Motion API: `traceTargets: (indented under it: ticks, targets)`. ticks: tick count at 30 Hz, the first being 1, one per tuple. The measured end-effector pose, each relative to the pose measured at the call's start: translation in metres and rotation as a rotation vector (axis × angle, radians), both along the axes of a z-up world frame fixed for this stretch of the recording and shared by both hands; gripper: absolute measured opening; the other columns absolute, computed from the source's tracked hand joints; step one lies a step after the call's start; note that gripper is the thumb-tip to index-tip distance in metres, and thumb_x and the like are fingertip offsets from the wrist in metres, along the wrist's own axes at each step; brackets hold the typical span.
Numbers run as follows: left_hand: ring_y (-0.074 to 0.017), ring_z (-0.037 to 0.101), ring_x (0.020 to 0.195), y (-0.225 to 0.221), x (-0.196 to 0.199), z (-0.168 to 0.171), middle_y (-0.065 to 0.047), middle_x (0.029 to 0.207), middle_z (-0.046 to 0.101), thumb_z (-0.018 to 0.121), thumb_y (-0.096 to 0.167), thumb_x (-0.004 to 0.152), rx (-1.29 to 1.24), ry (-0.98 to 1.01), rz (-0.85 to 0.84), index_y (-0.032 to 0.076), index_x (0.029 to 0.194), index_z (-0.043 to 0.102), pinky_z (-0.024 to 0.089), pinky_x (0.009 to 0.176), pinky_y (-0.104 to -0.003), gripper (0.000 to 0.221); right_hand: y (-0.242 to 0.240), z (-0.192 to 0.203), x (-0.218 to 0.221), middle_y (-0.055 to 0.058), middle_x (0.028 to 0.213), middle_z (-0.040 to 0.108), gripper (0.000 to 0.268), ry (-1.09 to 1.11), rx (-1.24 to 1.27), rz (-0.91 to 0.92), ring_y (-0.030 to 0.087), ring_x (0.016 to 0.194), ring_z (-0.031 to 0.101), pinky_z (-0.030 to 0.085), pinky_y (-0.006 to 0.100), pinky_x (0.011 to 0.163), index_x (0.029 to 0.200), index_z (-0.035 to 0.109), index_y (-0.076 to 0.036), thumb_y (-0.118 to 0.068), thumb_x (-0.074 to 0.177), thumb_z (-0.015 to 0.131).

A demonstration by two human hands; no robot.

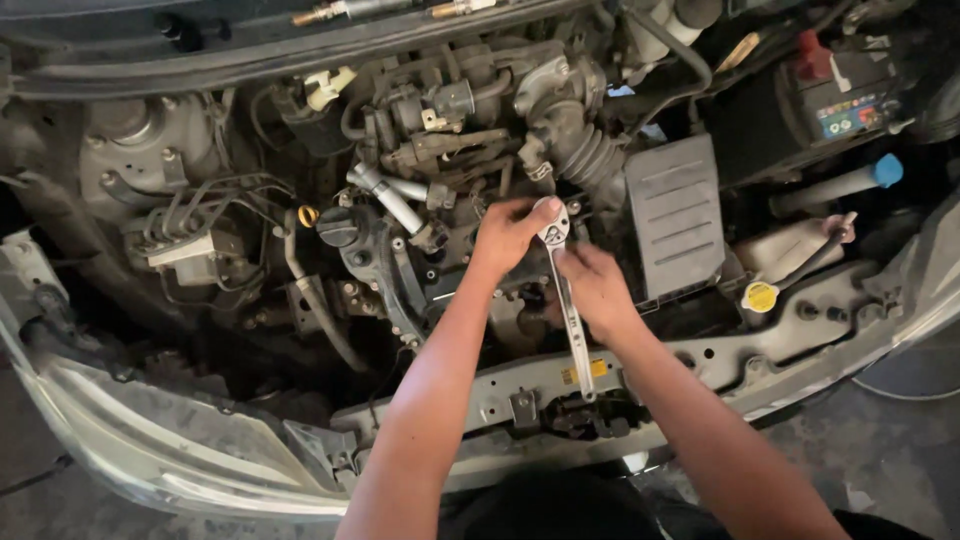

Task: Removing and inspecting ignition coils and spark plugs from a vehicle engine using a ratchet

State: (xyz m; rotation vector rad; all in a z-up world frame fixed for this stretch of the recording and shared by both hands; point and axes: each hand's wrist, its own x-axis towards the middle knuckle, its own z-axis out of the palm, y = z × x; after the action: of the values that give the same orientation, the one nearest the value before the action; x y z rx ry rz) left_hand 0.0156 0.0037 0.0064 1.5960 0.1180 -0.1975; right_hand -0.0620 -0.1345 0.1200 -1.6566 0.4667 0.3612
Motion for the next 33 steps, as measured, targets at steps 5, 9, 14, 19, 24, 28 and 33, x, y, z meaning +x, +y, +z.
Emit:
traceTargets:
  ticks: [5, 9, 14, 19, 24, 28, 33]
  targets:
    - [-0.0232, 0.074, 0.088, 0.004, -0.009, 0.024, -0.011, 0.081, 0.078, 0.084, 0.047, 0.087, -0.002, 0.005, 0.012, 0.013, 0.095, 0.083, 0.056, 0.084, -0.04, 0.035, -0.013, -0.045, 0.032, 0.018, 0.086, 0.074, 0.044, -0.176, -0.598, 0.151, 0.04, 0.093, 0.074, 0.059, 0.052, 0.075, 0.106, 0.072, -0.01, -0.051, 0.09, 0.076]
    - [-0.0185, 0.07, 0.087, 0.002, -0.006, -0.011, -0.008, 0.077, 0.076, 0.084, 0.051, 0.086, -0.035, 0.057, 0.032, 0.013, 0.091, 0.083, 0.054, 0.082, -0.038, 0.038, -0.016, -0.06, 0.025, 0.028, 0.081, 0.072, 0.031, -0.492, -0.762, 0.303, 0.048, 0.085, 0.072, 0.057, 0.06, 0.068, 0.117, 0.065, -0.002, -0.028, 0.101, 0.059]
    - [-0.0255, 0.078, 0.085, 0.01, 0.004, -0.005, -0.01, 0.083, 0.08, 0.08, 0.065, 0.084, 0.028, 0.11, -0.069, 0.02, 0.102, 0.084, 0.057, 0.074, -0.035, 0.049, -0.043, -0.05, 0.052, 0.033, 0.093, 0.073, 0.029, -0.723, -0.835, 0.467, 0.054, 0.089, 0.07, 0.055, 0.063, 0.076, 0.116, 0.07, 0.007, -0.013, 0.101, 0.055]
    - [-0.0227, 0.076, 0.064, 0.018, -0.012, 0.043, -0.016, 0.074, 0.077, 0.028, 0.069, 0.105, -0.281, 0.207, -0.128, -0.002, 0.126, 0.071, 0.048, 0.056, -0.024, 0.086, -0.061, -0.049, 0.072, 0.017, 0.074, 0.07, 0.037, -0.204, -0.302, 0.296, 0.031, 0.048, 0.065, 0.051, 0.045, 0.033, 0.13, 0.071, -0.014, -0.041, 0.106, 0.062]
    - [-0.0222, 0.076, 0.064, 0.018, -0.014, 0.024, -0.015, 0.076, 0.078, 0.027, 0.067, 0.107, -0.312, 0.198, -0.134, 0.001, 0.13, 0.07, 0.047, 0.055, -0.023, 0.082, -0.038, -0.016, 0.056, 0.02, 0.059, 0.063, 0.033, -0.084, -0.3, 0.115, 0.027, 0.038, 0.06, 0.052, 0.038, 0.029, 0.124, 0.075, -0.021, -0.039, 0.096, 0.072]
    - [-0.0287, 0.076, 0.062, 0.019, -0.016, 0.045, -0.019, 0.072, 0.076, 0.035, 0.064, 0.106, -0.348, 0.242, -0.102, -0.003, 0.127, 0.069, 0.048, 0.052, -0.027, 0.078, -0.027, -0.014, 0.055, 0.018, 0.059, 0.065, 0.03, -0.09, -0.314, 0.125, 0.024, 0.032, 0.056, 0.047, 0.034, 0.024, 0.117, 0.078, -0.025, -0.042, 0.092, 0.078]
    - [-0.0326, 0.074, 0.088, 0.018, -0.009, 0.032, -0.022, 0.092, 0.075, 0.051, 0.076, 0.094, -0.129, 0.258, -0.083, 0.0, 0.109, 0.072, 0.054, 0.076, -0.037, 0.081, -0.024, 0.0, 0.078, 0.021, 0.083, 0.069, 0.035, -0.112, -0.505, 0.338, 0.036, 0.071, 0.064, 0.053, 0.046, 0.057, 0.115, 0.079, -0.022, -0.046, 0.089, 0.078]
